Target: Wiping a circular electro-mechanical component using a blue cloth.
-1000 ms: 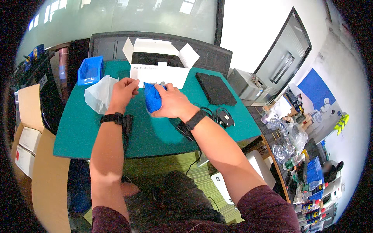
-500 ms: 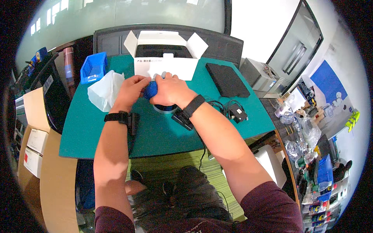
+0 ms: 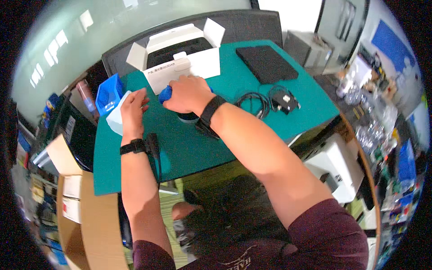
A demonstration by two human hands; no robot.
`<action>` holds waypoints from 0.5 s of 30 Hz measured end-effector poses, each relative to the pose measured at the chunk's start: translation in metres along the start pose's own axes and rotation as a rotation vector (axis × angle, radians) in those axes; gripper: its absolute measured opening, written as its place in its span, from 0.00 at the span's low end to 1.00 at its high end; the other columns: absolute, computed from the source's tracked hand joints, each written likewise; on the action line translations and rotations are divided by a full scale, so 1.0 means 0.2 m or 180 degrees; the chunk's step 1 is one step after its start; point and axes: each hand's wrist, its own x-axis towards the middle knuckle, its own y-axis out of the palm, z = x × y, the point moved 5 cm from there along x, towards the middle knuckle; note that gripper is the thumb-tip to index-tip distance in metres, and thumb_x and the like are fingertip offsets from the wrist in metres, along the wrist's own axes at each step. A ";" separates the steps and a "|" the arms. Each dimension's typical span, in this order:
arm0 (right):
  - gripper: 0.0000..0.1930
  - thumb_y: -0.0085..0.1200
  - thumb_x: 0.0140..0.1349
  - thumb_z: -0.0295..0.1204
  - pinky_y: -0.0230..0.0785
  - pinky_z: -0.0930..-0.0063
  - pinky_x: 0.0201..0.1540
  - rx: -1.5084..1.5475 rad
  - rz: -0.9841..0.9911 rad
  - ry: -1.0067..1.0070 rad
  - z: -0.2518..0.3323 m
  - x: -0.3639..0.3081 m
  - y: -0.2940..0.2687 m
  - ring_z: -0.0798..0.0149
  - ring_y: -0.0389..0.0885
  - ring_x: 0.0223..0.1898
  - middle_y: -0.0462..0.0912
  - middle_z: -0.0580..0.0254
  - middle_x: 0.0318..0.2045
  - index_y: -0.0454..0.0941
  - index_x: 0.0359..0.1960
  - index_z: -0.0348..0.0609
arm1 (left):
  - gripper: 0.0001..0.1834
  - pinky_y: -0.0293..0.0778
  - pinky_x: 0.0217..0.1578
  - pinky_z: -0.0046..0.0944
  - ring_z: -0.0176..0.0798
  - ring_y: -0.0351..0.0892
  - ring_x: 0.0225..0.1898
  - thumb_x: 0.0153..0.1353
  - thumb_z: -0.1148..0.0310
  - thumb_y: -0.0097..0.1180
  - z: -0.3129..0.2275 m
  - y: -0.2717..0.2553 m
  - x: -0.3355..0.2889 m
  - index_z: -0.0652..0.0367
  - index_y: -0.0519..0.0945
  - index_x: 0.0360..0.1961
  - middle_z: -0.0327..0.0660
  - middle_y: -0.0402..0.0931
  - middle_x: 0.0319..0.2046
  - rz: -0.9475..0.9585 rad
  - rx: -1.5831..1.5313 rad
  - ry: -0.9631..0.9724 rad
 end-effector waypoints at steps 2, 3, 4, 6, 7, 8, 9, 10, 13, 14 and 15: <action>0.27 0.58 0.57 0.52 0.75 0.53 0.59 -0.0082 -0.0285 -0.0147 0.01 0.00 0.00 0.44 0.83 0.55 0.85 0.46 0.51 0.86 0.52 0.47 | 0.16 0.75 0.42 0.35 0.32 0.80 0.42 0.67 0.59 0.66 0.01 -0.09 0.00 0.61 0.86 0.46 0.37 0.83 0.39 -0.0042 0.0012 0.0068; 0.27 0.57 0.58 0.51 0.74 0.52 0.60 -0.0108 -0.0369 -0.0130 -0.01 -0.01 0.01 0.45 0.84 0.55 0.85 0.47 0.51 0.86 0.51 0.47 | 0.16 0.75 0.42 0.35 0.33 0.80 0.42 0.67 0.59 0.66 0.01 -0.14 0.00 0.60 0.86 0.47 0.35 0.83 0.40 -0.0226 -0.0002 0.0055; 0.27 0.57 0.58 0.51 0.74 0.52 0.60 -0.0028 -0.0394 -0.0095 -0.04 -0.01 0.01 0.45 0.84 0.55 0.85 0.47 0.51 0.86 0.51 0.47 | 0.15 0.74 0.42 0.35 0.33 0.80 0.42 0.68 0.59 0.65 0.02 -0.18 0.01 0.58 0.86 0.48 0.34 0.83 0.41 -0.0433 -0.0023 0.0038; 0.26 0.56 0.58 0.49 0.73 0.51 0.60 0.0007 -0.0236 -0.0103 -0.07 -0.02 0.01 0.46 0.84 0.55 0.86 0.49 0.51 0.86 0.52 0.47 | 0.15 0.74 0.43 0.35 0.33 0.80 0.44 0.68 0.61 0.65 0.03 -0.30 0.03 0.58 0.85 0.49 0.35 0.83 0.43 -0.0638 0.0113 0.0096; 0.26 0.56 0.58 0.49 0.73 0.51 0.60 0.0100 -0.0272 -0.0091 -0.06 -0.02 -0.01 0.46 0.84 0.55 0.86 0.49 0.51 0.86 0.52 0.47 | 0.20 0.75 0.50 0.37 0.37 0.81 0.50 0.67 0.62 0.66 0.03 -0.39 0.05 0.60 0.83 0.57 0.39 0.83 0.50 -0.0643 0.0230 -0.0004; 0.25 0.55 0.59 0.48 0.73 0.51 0.60 0.0087 -0.0237 -0.0090 -0.06 -0.03 0.00 0.47 0.84 0.55 0.86 0.49 0.51 0.87 0.52 0.48 | 0.20 0.75 0.50 0.37 0.37 0.81 0.50 0.67 0.62 0.66 0.05 -0.43 0.05 0.60 0.83 0.57 0.39 0.83 0.50 -0.0611 0.0304 0.0016; 0.24 0.54 0.59 0.47 0.73 0.51 0.60 0.0067 -0.0202 -0.0087 -0.06 -0.03 0.00 0.48 0.84 0.55 0.86 0.50 0.51 0.87 0.52 0.49 | 0.21 0.75 0.53 0.39 0.41 0.81 0.51 0.67 0.63 0.66 0.06 -0.45 0.06 0.63 0.82 0.58 0.42 0.84 0.49 -0.0469 0.0788 0.0287; 0.24 0.54 0.59 0.47 0.73 0.51 0.60 0.0127 -0.0225 -0.0057 -0.06 -0.03 0.00 0.48 0.84 0.55 0.86 0.50 0.51 0.87 0.52 0.49 | 0.23 0.75 0.57 0.42 0.45 0.82 0.53 0.67 0.64 0.66 0.06 -0.45 0.06 0.66 0.81 0.58 0.45 0.84 0.49 -0.0323 0.1260 0.0563; 0.23 0.54 0.58 0.45 0.74 0.52 0.58 0.0153 -0.0254 -0.0030 -0.06 -0.03 0.00 0.49 0.84 0.56 0.86 0.51 0.51 0.88 0.50 0.50 | 0.29 0.69 0.67 0.46 0.56 0.77 0.63 0.62 0.70 0.63 0.07 -0.52 0.05 0.65 0.76 0.66 0.58 0.78 0.61 0.0084 0.2631 0.0967; 0.22 0.54 0.58 0.45 0.74 0.51 0.58 0.0190 -0.0288 -0.0061 -0.05 -0.03 0.01 0.49 0.83 0.56 0.86 0.52 0.52 0.88 0.50 0.50 | 0.31 0.67 0.68 0.48 0.57 0.75 0.65 0.60 0.72 0.61 0.09 -0.56 0.06 0.64 0.76 0.67 0.61 0.75 0.63 0.0428 0.3082 0.1128; 0.22 0.54 0.58 0.45 0.74 0.51 0.58 0.0225 -0.0322 -0.0096 -0.03 -0.03 0.02 0.50 0.83 0.56 0.86 0.53 0.52 0.88 0.50 0.50 | 0.34 0.67 0.69 0.49 0.61 0.73 0.67 0.57 0.74 0.59 0.14 -0.61 0.09 0.62 0.75 0.68 0.63 0.74 0.64 0.0726 0.3065 0.0758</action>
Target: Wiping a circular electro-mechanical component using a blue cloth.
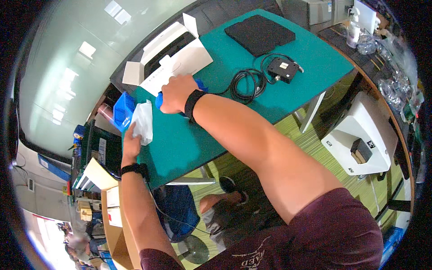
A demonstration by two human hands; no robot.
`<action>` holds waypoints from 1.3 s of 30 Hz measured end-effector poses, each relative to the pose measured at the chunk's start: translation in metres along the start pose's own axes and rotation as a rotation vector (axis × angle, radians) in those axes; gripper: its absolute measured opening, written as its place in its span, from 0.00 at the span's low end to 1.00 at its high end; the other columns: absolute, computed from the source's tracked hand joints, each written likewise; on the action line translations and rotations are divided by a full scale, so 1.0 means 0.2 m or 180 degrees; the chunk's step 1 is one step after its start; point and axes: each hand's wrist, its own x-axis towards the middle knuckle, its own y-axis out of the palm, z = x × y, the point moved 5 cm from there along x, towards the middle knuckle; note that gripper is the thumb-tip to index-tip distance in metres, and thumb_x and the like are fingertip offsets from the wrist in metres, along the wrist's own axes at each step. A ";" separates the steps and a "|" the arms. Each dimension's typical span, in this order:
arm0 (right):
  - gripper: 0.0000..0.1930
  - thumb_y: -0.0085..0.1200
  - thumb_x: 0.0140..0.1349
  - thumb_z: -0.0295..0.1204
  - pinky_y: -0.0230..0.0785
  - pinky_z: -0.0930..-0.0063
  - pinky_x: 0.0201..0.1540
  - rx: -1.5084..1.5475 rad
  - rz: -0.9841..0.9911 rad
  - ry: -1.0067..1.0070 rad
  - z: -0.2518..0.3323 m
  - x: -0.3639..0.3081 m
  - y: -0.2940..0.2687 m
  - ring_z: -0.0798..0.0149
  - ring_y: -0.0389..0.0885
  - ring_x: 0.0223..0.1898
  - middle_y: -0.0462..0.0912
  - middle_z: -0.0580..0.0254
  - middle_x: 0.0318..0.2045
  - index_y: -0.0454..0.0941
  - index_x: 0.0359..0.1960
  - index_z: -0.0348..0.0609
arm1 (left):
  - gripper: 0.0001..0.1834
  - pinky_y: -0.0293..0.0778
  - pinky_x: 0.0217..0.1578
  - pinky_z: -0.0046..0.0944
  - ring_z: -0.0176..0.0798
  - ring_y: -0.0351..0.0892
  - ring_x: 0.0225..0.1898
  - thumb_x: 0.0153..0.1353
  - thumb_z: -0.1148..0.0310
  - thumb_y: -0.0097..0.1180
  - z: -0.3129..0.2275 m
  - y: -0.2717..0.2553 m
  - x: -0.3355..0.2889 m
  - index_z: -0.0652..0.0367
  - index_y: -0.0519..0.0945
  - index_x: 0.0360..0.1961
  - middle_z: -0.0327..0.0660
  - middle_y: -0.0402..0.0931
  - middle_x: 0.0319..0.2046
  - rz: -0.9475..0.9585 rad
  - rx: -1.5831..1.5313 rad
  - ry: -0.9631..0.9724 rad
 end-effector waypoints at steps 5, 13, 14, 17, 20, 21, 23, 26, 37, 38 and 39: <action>0.21 0.55 0.58 0.44 0.74 0.52 0.58 0.0010 -0.0014 -0.0017 -0.01 0.00 -0.01 0.51 0.82 0.57 0.86 0.54 0.52 0.88 0.49 0.51 | 0.34 0.68 0.69 0.52 0.66 0.70 0.68 0.58 0.71 0.62 0.11 0.06 0.00 0.60 0.73 0.69 0.63 0.68 0.68 0.0551 0.0329 -0.0477; 0.22 0.57 0.57 0.45 0.73 0.53 0.58 -0.0017 -0.0067 0.0019 -0.05 0.00 0.01 0.52 0.82 0.57 0.86 0.55 0.52 0.88 0.50 0.51 | 0.33 0.68 0.69 0.51 0.63 0.69 0.69 0.61 0.72 0.64 -0.21 0.09 0.01 0.59 0.73 0.69 0.64 0.61 0.73 -0.0041 0.0436 0.0295; 0.23 0.58 0.57 0.48 0.74 0.52 0.56 -0.0012 -0.0156 -0.0038 -0.03 0.00 0.01 0.51 0.82 0.56 0.86 0.54 0.49 0.88 0.48 0.50 | 0.33 0.71 0.66 0.51 0.64 0.69 0.69 0.61 0.72 0.63 -0.18 0.08 0.01 0.60 0.72 0.69 0.64 0.61 0.73 -0.0108 0.0590 0.0406; 0.25 0.58 0.56 0.52 0.74 0.50 0.54 -0.0010 -0.0217 -0.0075 -0.02 0.01 0.02 0.51 0.83 0.55 0.86 0.53 0.47 0.88 0.47 0.49 | 0.29 0.76 0.61 0.52 0.64 0.75 0.64 0.61 0.72 0.61 -0.24 0.07 0.01 0.64 0.76 0.65 0.62 0.72 0.67 -0.0395 0.1034 0.0750; 0.23 0.57 0.56 0.47 0.73 0.51 0.57 0.0011 -0.0113 0.0000 -0.03 -0.01 0.00 0.52 0.81 0.57 0.86 0.54 0.50 0.88 0.49 0.50 | 0.25 0.76 0.59 0.51 0.61 0.81 0.59 0.61 0.73 0.61 -0.32 0.05 0.03 0.65 0.80 0.60 0.59 0.80 0.58 -0.0289 0.1131 0.0020; 0.22 0.57 0.56 0.43 0.71 0.53 0.60 0.0052 -0.0036 0.0036 -0.03 -0.01 0.00 0.52 0.80 0.58 0.85 0.55 0.52 0.88 0.50 0.51 | 0.23 0.77 0.58 0.51 0.60 0.83 0.55 0.60 0.73 0.62 -0.36 0.04 0.02 0.65 0.81 0.58 0.58 0.83 0.54 -0.0380 0.1203 -0.0018; 0.22 0.57 0.57 0.44 0.71 0.52 0.60 0.0074 -0.0025 0.0046 -0.03 0.00 0.00 0.52 0.80 0.59 0.85 0.55 0.53 0.88 0.50 0.51 | 0.22 0.78 0.57 0.50 0.59 0.84 0.52 0.59 0.73 0.63 -0.37 0.02 -0.01 0.64 0.83 0.56 0.56 0.85 0.49 -0.0448 0.1260 -0.0063; 0.23 0.57 0.59 0.47 0.70 0.52 0.61 0.0097 0.0015 0.0039 -0.01 0.00 0.00 0.52 0.80 0.60 0.85 0.55 0.54 0.87 0.52 0.51 | 0.23 0.78 0.55 0.51 0.60 0.84 0.50 0.56 0.76 0.64 -0.41 -0.05 -0.06 0.66 0.82 0.55 0.56 0.84 0.47 -0.0614 0.0958 0.0208; 0.32 0.58 0.58 0.62 0.73 0.50 0.58 0.0053 -0.0198 -0.0088 -0.03 0.00 0.01 0.50 0.81 0.58 0.85 0.52 0.50 0.87 0.52 0.50 | 0.22 0.74 0.58 0.47 0.55 0.80 0.52 0.63 0.71 0.53 -0.15 -0.29 -0.19 0.71 0.79 0.56 0.56 0.80 0.50 -0.1472 -0.1008 -0.0517; 0.33 0.57 0.58 0.62 0.74 0.50 0.58 0.0061 -0.0177 -0.0084 -0.02 -0.01 0.01 0.49 0.81 0.58 0.86 0.52 0.50 0.87 0.52 0.50 | 0.22 0.71 0.61 0.49 0.56 0.78 0.55 0.66 0.66 0.56 -0.12 -0.33 -0.19 0.70 0.80 0.56 0.57 0.80 0.51 -0.1533 -0.0325 -0.0441; 0.33 0.57 0.57 0.63 0.74 0.50 0.58 0.0067 -0.0156 -0.0082 -0.02 -0.01 0.01 0.49 0.82 0.58 0.86 0.52 0.50 0.87 0.51 0.50 | 0.22 0.71 0.61 0.49 0.56 0.78 0.55 0.66 0.66 0.56 -0.06 -0.32 -0.20 0.70 0.80 0.56 0.57 0.80 0.51 -0.1545 -0.0320 -0.0446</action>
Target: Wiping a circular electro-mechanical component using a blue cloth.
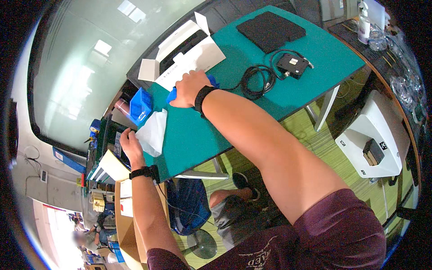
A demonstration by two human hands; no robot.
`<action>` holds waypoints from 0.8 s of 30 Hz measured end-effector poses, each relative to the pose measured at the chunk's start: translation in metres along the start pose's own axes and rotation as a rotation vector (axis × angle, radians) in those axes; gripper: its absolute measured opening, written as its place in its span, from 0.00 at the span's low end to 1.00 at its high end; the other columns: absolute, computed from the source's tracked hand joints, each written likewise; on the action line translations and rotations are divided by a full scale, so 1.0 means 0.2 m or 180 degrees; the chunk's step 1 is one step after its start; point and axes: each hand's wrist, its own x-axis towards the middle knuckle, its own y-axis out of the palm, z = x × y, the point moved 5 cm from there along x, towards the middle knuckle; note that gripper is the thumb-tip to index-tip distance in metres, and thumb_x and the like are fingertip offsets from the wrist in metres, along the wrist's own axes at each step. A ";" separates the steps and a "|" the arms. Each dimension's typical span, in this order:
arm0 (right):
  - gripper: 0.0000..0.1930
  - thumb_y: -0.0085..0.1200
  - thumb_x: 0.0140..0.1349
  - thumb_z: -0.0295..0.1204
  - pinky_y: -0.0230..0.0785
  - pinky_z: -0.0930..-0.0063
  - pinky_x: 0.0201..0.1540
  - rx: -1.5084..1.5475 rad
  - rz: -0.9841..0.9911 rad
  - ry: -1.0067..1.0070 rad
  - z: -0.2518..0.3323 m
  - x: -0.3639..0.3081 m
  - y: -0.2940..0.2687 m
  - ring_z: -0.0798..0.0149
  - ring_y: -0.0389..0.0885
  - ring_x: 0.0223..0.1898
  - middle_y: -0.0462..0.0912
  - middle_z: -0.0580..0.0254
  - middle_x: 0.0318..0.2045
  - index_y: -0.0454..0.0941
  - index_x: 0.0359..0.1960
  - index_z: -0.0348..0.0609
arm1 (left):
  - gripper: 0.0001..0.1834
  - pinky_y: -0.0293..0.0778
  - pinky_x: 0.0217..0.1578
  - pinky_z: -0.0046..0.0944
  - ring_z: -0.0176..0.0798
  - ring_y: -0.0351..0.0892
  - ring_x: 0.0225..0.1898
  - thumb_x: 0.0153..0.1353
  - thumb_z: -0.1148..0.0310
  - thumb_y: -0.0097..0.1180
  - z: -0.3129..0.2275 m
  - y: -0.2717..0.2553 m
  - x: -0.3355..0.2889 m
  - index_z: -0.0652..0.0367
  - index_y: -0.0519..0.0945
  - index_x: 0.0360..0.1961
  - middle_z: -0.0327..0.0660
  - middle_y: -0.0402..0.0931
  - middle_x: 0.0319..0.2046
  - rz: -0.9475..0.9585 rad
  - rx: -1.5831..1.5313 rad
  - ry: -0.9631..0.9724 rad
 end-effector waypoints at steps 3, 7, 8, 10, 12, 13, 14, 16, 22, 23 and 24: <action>0.33 0.57 0.57 0.63 0.74 0.51 0.58 -0.0096 -0.0052 0.0021 -0.04 0.00 0.01 0.49 0.82 0.57 0.86 0.52 0.50 0.87 0.51 0.49 | 0.31 0.71 0.62 0.48 0.58 0.77 0.59 0.66 0.56 0.65 0.00 0.07 -0.03 0.72 0.77 0.59 0.62 0.77 0.57 0.0132 0.0616 -0.0206; 0.33 0.58 0.57 0.62 0.74 0.51 0.58 -0.0106 -0.0044 -0.0006 -0.01 0.01 0.00 0.50 0.82 0.57 0.85 0.53 0.51 0.87 0.51 0.48 | 0.34 0.74 0.60 0.47 0.56 0.79 0.60 0.63 0.58 0.67 0.14 0.12 -0.04 0.73 0.75 0.62 0.63 0.77 0.59 0.0537 0.0146 -0.0539; 0.35 0.58 0.56 0.64 0.74 0.51 0.58 -0.0136 0.0042 -0.0038 -0.02 0.01 0.01 0.49 0.82 0.58 0.85 0.52 0.52 0.86 0.53 0.47 | 0.33 0.75 0.58 0.46 0.53 0.80 0.57 0.63 0.61 0.68 0.12 0.15 -0.06 0.73 0.75 0.63 0.60 0.79 0.57 0.0698 0.0155 -0.0492; 0.38 0.58 0.55 0.66 0.75 0.51 0.58 -0.0174 0.0121 -0.0077 -0.02 0.01 -0.01 0.48 0.82 0.58 0.84 0.51 0.53 0.84 0.55 0.46 | 0.32 0.77 0.55 0.42 0.47 0.84 0.53 0.61 0.66 0.69 0.10 0.18 -0.09 0.71 0.75 0.63 0.56 0.83 0.53 0.1006 0.0180 -0.0395; 0.46 0.58 0.53 0.72 0.70 0.48 0.62 0.0084 0.0105 -0.0129 0.02 -0.02 -0.06 0.45 0.78 0.62 0.82 0.46 0.57 0.80 0.61 0.45 | 0.27 0.78 0.52 0.39 0.42 0.85 0.47 0.61 0.71 0.67 0.08 0.14 -0.09 0.70 0.77 0.61 0.50 0.85 0.48 0.0876 0.0004 -0.0437; 0.46 0.58 0.53 0.72 0.70 0.48 0.62 0.0057 0.0092 -0.0120 0.03 -0.04 -0.06 0.45 0.78 0.62 0.82 0.46 0.57 0.80 0.61 0.45 | 0.24 0.78 0.50 0.37 0.39 0.84 0.45 0.62 0.73 0.66 0.04 0.12 -0.09 0.69 0.79 0.59 0.47 0.85 0.45 0.0713 -0.0244 -0.0399; 0.50 0.55 0.52 0.76 0.68 0.46 0.63 0.0086 -0.0041 -0.0167 0.01 -0.03 -0.06 0.45 0.77 0.64 0.82 0.46 0.58 0.78 0.62 0.46 | 0.21 0.78 0.48 0.35 0.36 0.83 0.43 0.62 0.75 0.65 -0.05 0.11 -0.09 0.69 0.81 0.56 0.44 0.85 0.43 0.0545 -0.0519 -0.0338; 0.52 0.50 0.55 0.79 0.61 0.41 0.66 0.0374 -0.0433 -0.0378 -0.01 -0.02 -0.04 0.44 0.74 0.66 0.80 0.44 0.61 0.77 0.65 0.45 | 0.14 0.76 0.44 0.30 0.28 0.80 0.40 0.64 0.77 0.64 -0.15 0.03 -0.10 0.66 0.84 0.51 0.37 0.83 0.39 0.0309 -0.0880 -0.0236; 0.35 0.47 0.69 0.63 0.64 0.45 0.65 0.1293 -0.0991 -0.0618 -0.08 0.04 -0.14 0.45 0.77 0.62 0.83 0.45 0.57 0.82 0.58 0.45 | 0.10 0.76 0.45 0.30 0.28 0.79 0.39 0.67 0.78 0.63 -0.40 -0.25 -0.14 0.64 0.83 0.48 0.36 0.83 0.39 0.0009 -0.2003 -0.0332; 0.26 0.50 0.70 0.55 0.69 0.49 0.60 0.1323 -0.1277 -0.0498 -0.10 0.06 -0.16 0.45 0.82 0.55 0.86 0.48 0.48 0.85 0.51 0.46 | 0.10 0.75 0.46 0.29 0.28 0.79 0.39 0.67 0.79 0.63 -0.45 -0.29 -0.16 0.64 0.83 0.48 0.36 0.83 0.39 -0.0040 -0.2000 -0.0217; 0.26 0.50 0.70 0.55 0.69 0.49 0.60 0.1312 -0.1290 -0.0475 -0.14 0.08 -0.16 0.45 0.82 0.55 0.86 0.48 0.48 0.85 0.51 0.46 | 0.10 0.75 0.48 0.29 0.28 0.79 0.40 0.67 0.79 0.64 -0.49 -0.31 -0.18 0.64 0.82 0.48 0.37 0.83 0.39 -0.0081 -0.1999 -0.0104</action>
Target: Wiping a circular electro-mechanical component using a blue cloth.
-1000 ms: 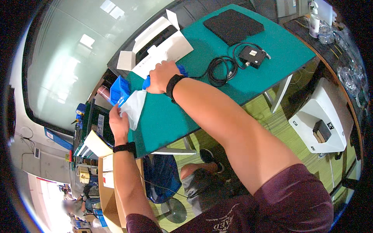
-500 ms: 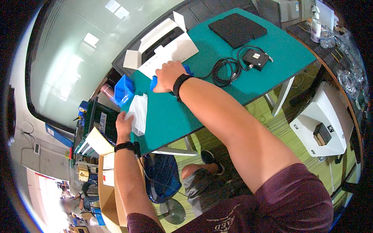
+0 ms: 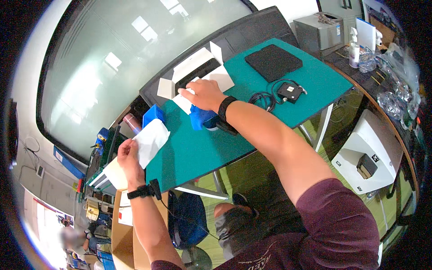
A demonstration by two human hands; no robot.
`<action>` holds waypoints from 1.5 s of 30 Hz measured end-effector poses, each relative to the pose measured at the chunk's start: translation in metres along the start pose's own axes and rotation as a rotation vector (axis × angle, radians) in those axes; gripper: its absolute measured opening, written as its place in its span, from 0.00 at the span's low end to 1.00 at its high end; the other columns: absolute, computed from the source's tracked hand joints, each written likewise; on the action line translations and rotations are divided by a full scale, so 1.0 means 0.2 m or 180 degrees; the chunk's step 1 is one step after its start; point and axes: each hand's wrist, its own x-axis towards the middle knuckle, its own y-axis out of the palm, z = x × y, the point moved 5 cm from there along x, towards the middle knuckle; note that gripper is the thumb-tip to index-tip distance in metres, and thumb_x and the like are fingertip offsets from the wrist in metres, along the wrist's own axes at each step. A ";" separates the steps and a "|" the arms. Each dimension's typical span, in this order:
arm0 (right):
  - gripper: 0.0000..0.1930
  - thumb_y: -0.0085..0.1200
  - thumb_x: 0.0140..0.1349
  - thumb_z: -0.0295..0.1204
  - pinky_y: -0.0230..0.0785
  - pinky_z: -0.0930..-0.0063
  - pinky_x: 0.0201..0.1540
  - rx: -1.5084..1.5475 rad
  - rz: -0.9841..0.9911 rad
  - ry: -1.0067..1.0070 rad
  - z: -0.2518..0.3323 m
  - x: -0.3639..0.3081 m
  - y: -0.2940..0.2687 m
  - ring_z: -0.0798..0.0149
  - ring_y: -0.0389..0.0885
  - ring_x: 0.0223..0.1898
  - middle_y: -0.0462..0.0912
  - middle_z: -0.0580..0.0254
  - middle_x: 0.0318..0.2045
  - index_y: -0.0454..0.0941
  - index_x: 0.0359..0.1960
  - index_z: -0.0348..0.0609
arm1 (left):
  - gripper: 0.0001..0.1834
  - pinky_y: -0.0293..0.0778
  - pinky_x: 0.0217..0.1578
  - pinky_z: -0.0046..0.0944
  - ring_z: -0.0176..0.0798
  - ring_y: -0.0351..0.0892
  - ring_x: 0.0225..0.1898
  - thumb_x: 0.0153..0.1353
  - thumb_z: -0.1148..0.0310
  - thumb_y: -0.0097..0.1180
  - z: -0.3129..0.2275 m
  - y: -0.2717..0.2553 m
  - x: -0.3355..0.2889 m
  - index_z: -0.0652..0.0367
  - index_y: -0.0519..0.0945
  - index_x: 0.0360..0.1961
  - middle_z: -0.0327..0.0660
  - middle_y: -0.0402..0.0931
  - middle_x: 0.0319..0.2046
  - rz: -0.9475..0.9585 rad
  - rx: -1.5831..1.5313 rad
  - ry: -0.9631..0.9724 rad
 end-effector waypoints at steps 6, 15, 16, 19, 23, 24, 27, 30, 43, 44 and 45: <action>0.23 0.60 0.68 0.45 0.76 0.56 0.49 0.0710 -0.0016 -0.0286 0.33 -0.16 -0.25 0.48 0.85 0.46 0.85 0.47 0.47 0.81 0.52 0.38 | 0.11 0.75 0.43 0.27 0.29 0.80 0.40 0.66 0.79 0.64 -0.21 -0.03 -0.18 0.61 0.82 0.49 0.37 0.84 0.40 0.0038 -0.0962 -0.0066; 0.21 0.60 0.70 0.44 0.78 0.67 0.37 0.2721 0.1001 0.1371 0.56 -0.71 -0.13 0.64 0.86 0.34 0.84 0.54 0.37 0.79 0.48 0.34 | 0.10 0.79 0.47 0.26 0.29 0.83 0.42 0.68 0.83 0.61 -0.27 0.10 -0.54 0.59 0.81 0.47 0.38 0.86 0.42 0.0165 -0.1814 -0.0412; 0.20 0.60 0.70 0.43 0.79 0.66 0.34 0.2898 0.0931 0.1252 0.55 -0.73 -0.12 0.64 0.86 0.30 0.84 0.53 0.36 0.80 0.44 0.33 | 0.10 0.79 0.47 0.26 0.29 0.83 0.42 0.68 0.82 0.61 -0.27 0.12 -0.58 0.59 0.81 0.47 0.37 0.85 0.42 0.0149 -0.1858 -0.0467; 0.14 0.58 0.72 0.35 0.79 0.71 0.35 0.3410 0.0737 0.1287 0.51 -0.80 -0.12 0.70 0.82 0.32 0.83 0.59 0.34 0.79 0.47 0.33 | 0.09 0.79 0.46 0.24 0.28 0.83 0.43 0.68 0.82 0.61 -0.21 0.12 -0.68 0.59 0.81 0.47 0.37 0.85 0.42 0.0032 -0.1682 -0.0535; 0.11 0.56 0.73 0.29 0.78 0.74 0.39 0.3684 0.0476 0.1068 0.53 -0.87 -0.22 0.73 0.80 0.33 0.82 0.64 0.33 0.79 0.51 0.35 | 0.10 0.78 0.43 0.24 0.27 0.82 0.42 0.68 0.82 0.61 -0.11 0.03 -0.82 0.59 0.80 0.47 0.37 0.83 0.42 -0.0191 -0.1408 -0.0668; 0.11 0.56 0.73 0.29 0.78 0.74 0.39 0.3693 0.0489 0.1069 0.54 -0.89 -0.23 0.73 0.80 0.33 0.82 0.64 0.33 0.79 0.51 0.35 | 0.10 0.78 0.43 0.25 0.28 0.81 0.42 0.68 0.82 0.61 -0.08 0.00 -0.84 0.59 0.80 0.47 0.37 0.83 0.43 -0.0247 -0.1251 -0.0684; 0.10 0.56 0.74 0.29 0.77 0.72 0.40 0.3284 0.0260 0.0754 0.57 -0.93 -0.32 0.74 0.80 0.36 0.82 0.65 0.34 0.80 0.51 0.37 | 0.10 0.76 0.49 0.32 0.31 0.79 0.46 0.68 0.79 0.62 -0.10 -0.02 -0.90 0.60 0.80 0.49 0.39 0.80 0.47 -0.0295 -0.0774 -0.0579; 0.09 0.57 0.73 0.28 0.76 0.70 0.41 0.2434 0.0393 0.0582 0.62 -0.98 -0.38 0.70 0.83 0.37 0.85 0.62 0.37 0.81 0.50 0.39 | 0.15 0.71 0.56 0.37 0.34 0.77 0.50 0.68 0.75 0.64 -0.21 -0.02 -0.95 0.63 0.79 0.54 0.41 0.79 0.51 -0.0412 -0.0195 -0.0351; 0.10 0.57 0.70 0.31 0.80 0.60 0.47 0.1560 0.0081 -0.1197 0.93 -1.04 -0.52 0.50 0.87 0.44 0.88 0.53 0.45 0.88 0.47 0.43 | 0.19 0.66 0.67 0.42 0.45 0.72 0.66 0.67 0.76 0.65 -0.54 0.09 -1.09 0.64 0.79 0.59 0.53 0.78 0.60 0.1194 -0.0342 -0.0394; 0.10 0.58 0.70 0.31 0.80 0.60 0.46 0.1627 0.0134 -0.1117 0.93 -1.04 -0.52 0.50 0.87 0.44 0.88 0.53 0.46 0.88 0.47 0.43 | 0.14 0.68 0.66 0.41 0.44 0.76 0.64 0.68 0.77 0.65 -0.51 0.07 -1.08 0.65 0.82 0.53 0.53 0.81 0.56 0.1114 -0.0101 -0.0403; 0.10 0.59 0.70 0.31 0.81 0.61 0.46 0.1694 0.0189 -0.1033 0.93 -1.03 -0.52 0.51 0.87 0.45 0.88 0.53 0.46 0.88 0.47 0.43 | 0.14 0.68 0.66 0.41 0.44 0.76 0.64 0.68 0.77 0.65 -0.48 0.07 -1.07 0.65 0.82 0.53 0.53 0.81 0.56 0.1107 -0.0113 -0.0402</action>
